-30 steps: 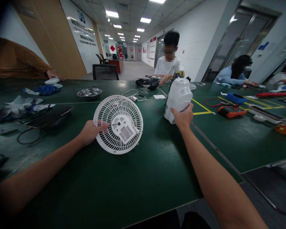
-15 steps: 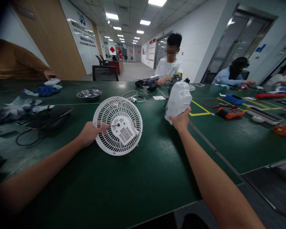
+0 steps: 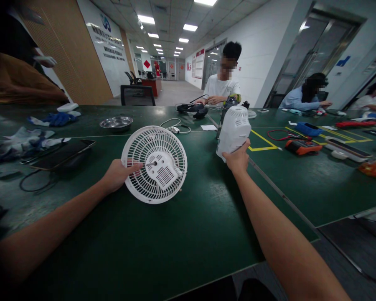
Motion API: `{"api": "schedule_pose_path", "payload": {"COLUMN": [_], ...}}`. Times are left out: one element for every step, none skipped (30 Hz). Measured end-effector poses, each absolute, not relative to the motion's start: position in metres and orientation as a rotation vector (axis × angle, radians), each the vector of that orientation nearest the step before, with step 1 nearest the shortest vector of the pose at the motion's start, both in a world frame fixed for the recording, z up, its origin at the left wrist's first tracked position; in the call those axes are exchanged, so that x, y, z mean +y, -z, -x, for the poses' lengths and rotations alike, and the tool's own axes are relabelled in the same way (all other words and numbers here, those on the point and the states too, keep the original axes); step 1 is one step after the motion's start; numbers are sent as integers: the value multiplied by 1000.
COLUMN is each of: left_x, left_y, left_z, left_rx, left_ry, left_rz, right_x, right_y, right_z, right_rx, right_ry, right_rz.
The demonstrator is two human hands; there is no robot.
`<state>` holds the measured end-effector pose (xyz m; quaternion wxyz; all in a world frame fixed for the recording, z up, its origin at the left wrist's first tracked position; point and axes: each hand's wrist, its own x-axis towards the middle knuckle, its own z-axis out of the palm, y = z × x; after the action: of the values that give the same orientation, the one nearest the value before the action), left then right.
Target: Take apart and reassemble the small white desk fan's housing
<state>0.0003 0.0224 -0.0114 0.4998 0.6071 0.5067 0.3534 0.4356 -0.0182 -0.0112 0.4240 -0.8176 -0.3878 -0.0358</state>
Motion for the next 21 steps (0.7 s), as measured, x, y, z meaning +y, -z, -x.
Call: {"api": "schedule_pose_path", "payload": {"left_x": [22,22,23,23,23,23,23,23,23,23,23,23,23,23,23,23,23,23,23,23,23], "left_y": [11,12,12,12,12,13,13,13,13,13,13,13,13,13,13,13,13,13,12,12,12], "left_z": [0,0,0,0,0,0,0,-1,-1,-1,0,0,0,0,1,1,1,1,1,1,1], "left_rx": [1227,1227,1227,1227,1226,1223,1219,1214,1208,1205,1203,1203,1204,1204,1204,1203,1201,1200,1201,1205,1211], "left_ry": [-854,-851,-851,-854,-853,-855,-856,-857,-861,-865,-867,-869,-867,-862,-855,-848,-840,-838,-835,-836,-836], "left_rz": [-1472,-1473,-1471,-1465,-1459,-1454,-1453,-1455,-1458,-1462,-1465,-1466,-1464,-1463,-1462,-1463,-1466,-1469,-1470,-1469,-1467], "right_x": [-18,-17,-16,-14,-12,-11,-9,-8,-7,-7,-7,-7,-8,-9,-10,-11,-12,-14,-15,-16,-17], "right_y": [11,11,11,11,10,8,7,4,2,-1,-4,-6,-8,-10,-12,-13,-14,-16,-17,-18,-18], "right_z": [-435,-435,-435,-435,-435,-436,-437,-437,-439,-440,-441,-443,-444,-445,-446,-447,-447,-447,-447,-446,-446], "right_rx": [-972,-977,-985,-992,-995,-998,-999,-1001,-1006,-1011,-1013,-1008,-997,-983,-967,-954,-944,-936,-933,-943,-963], "right_ry": [75,61,55,62,84,120,166,214,257,291,316,335,351,366,381,395,407,416,421,421,417], "right_rz": [2035,2017,1993,1962,1922,1872,1813,1749,1689,1638,1600,1574,1559,1550,1544,1538,1529,1521,1517,1518,1527]}}
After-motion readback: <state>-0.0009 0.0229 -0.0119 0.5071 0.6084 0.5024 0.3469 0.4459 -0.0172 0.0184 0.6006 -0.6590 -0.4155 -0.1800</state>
